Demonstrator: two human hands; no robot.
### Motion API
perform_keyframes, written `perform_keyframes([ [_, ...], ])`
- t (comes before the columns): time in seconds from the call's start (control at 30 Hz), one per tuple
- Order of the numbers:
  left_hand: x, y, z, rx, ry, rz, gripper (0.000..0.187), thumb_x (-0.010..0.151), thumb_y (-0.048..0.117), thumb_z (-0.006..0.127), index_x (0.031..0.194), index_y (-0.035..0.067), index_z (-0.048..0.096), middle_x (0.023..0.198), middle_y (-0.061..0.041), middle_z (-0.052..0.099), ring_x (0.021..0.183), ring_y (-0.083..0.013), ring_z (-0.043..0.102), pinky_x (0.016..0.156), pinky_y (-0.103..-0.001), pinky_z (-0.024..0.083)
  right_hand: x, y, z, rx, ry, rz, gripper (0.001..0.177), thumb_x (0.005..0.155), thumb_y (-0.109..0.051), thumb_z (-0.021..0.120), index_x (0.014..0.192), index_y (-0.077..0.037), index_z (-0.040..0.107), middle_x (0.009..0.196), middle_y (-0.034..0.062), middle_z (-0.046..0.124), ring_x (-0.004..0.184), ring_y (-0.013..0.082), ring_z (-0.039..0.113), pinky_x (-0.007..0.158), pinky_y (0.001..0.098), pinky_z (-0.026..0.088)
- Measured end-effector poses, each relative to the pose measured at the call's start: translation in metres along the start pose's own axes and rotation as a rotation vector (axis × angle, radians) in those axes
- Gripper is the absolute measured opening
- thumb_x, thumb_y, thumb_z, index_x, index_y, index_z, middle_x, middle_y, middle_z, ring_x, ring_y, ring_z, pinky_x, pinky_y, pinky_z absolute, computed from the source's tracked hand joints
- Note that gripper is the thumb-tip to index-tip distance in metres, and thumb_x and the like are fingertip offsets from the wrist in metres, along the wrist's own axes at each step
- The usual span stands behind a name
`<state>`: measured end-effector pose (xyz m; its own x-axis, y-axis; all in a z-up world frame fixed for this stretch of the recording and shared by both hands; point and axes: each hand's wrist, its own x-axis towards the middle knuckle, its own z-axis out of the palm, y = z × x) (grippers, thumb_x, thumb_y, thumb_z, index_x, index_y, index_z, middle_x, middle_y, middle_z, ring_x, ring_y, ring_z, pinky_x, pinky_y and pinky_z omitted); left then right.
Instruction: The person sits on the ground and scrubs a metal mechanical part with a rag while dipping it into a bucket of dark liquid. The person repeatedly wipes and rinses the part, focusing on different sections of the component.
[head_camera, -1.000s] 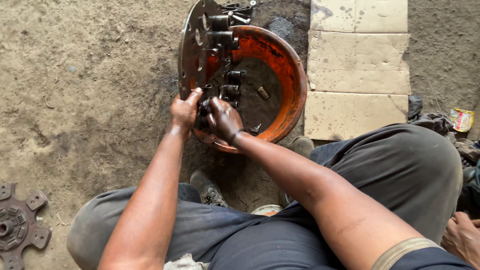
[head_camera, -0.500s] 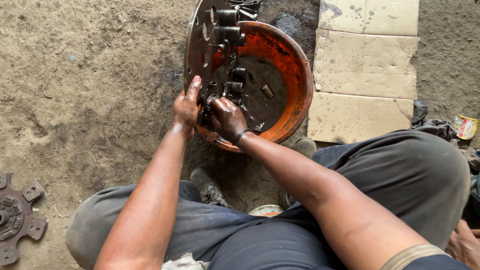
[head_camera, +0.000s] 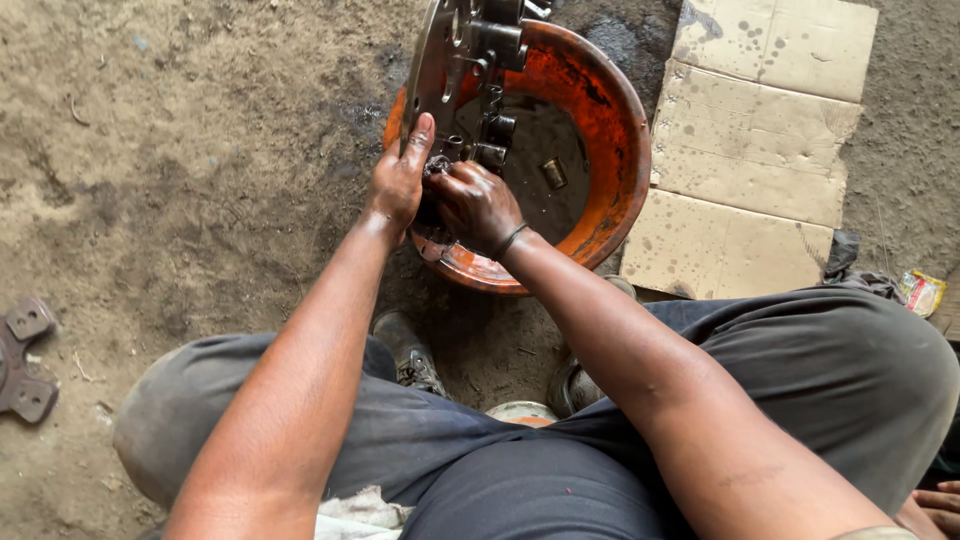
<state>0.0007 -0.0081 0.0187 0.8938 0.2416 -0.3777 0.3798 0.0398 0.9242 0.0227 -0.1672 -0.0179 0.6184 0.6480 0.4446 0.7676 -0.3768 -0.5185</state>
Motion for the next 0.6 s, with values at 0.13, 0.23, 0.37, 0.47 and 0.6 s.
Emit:
perform_keyframes([
  [0.13, -0.001, 0.001, 0.002, -0.028, -0.023, 0.017, 0.098, 0.082, 0.078, 0.054, 0.144, 0.003, 0.054, 0.132, -0.016, 0.065, 0.123, -0.0258, 0.062, 0.105, -0.04, 0.05, 0.008, -0.007, 0.008, 0.213, 0.04, 0.156, 0.022, 0.083, -0.01, 0.066, 0.102, -0.002, 0.071, 0.087, 0.0181, 0.069, 0.079, 0.0376, 0.068, 0.073, 0.0461, 0.055],
  [0.23, 0.005, -0.006, 0.001, -0.033, -0.001, -0.031, 0.095, 0.082, 0.077, 0.054, 0.141, 0.002, 0.058, 0.126, -0.016, 0.068, 0.117, -0.025, 0.065, 0.101, -0.04, 0.053, 0.009, -0.009, 0.014, 0.395, 0.056, 0.331, 0.019, 0.084, -0.011, 0.062, 0.094, 0.002, 0.07, 0.08, 0.0201, 0.069, 0.071, 0.0341, 0.071, 0.066, 0.0435, 0.055],
  [0.37, 0.016, -0.02, -0.004, -0.06, 0.007, 0.082, 0.092, 0.084, 0.076, 0.057, 0.142, 0.003, 0.057, 0.128, -0.01, 0.066, 0.119, -0.0203, 0.061, 0.103, -0.036, 0.049, 0.012, 0.003, 0.033, 0.66, -0.016, 0.559, 0.019, 0.089, -0.013, 0.061, 0.085, 0.004, 0.067, 0.071, 0.0154, 0.069, 0.065, 0.026, 0.068, 0.061, 0.0362, 0.053],
  [0.47, 0.023, -0.026, -0.004, -0.092, -0.004, 0.146, 0.091, 0.088, 0.075, 0.058, 0.143, 0.002, 0.056, 0.132, -0.008, 0.064, 0.123, -0.0188, 0.058, 0.106, -0.034, 0.047, 0.019, 0.013, 0.049, 1.356, 0.043, 0.829, 0.017, 0.092, -0.011, 0.064, 0.082, 0.003, 0.068, 0.077, 0.0099, 0.067, 0.065, 0.0186, 0.064, 0.061, 0.0359, 0.054],
  [0.6, 0.019, -0.023, -0.005, -0.167, -0.073, 0.102, 0.09, 0.087, 0.073, 0.058, 0.144, 0.003, 0.055, 0.129, -0.012, 0.063, 0.12, -0.0215, 0.061, 0.103, -0.037, 0.052, 0.029, 0.021, 0.034, 1.71, 0.015, 1.305, 0.015, 0.09, -0.017, 0.062, 0.088, -0.003, 0.067, 0.08, 0.0121, 0.07, 0.065, 0.0234, 0.067, 0.065, 0.04, 0.058],
])
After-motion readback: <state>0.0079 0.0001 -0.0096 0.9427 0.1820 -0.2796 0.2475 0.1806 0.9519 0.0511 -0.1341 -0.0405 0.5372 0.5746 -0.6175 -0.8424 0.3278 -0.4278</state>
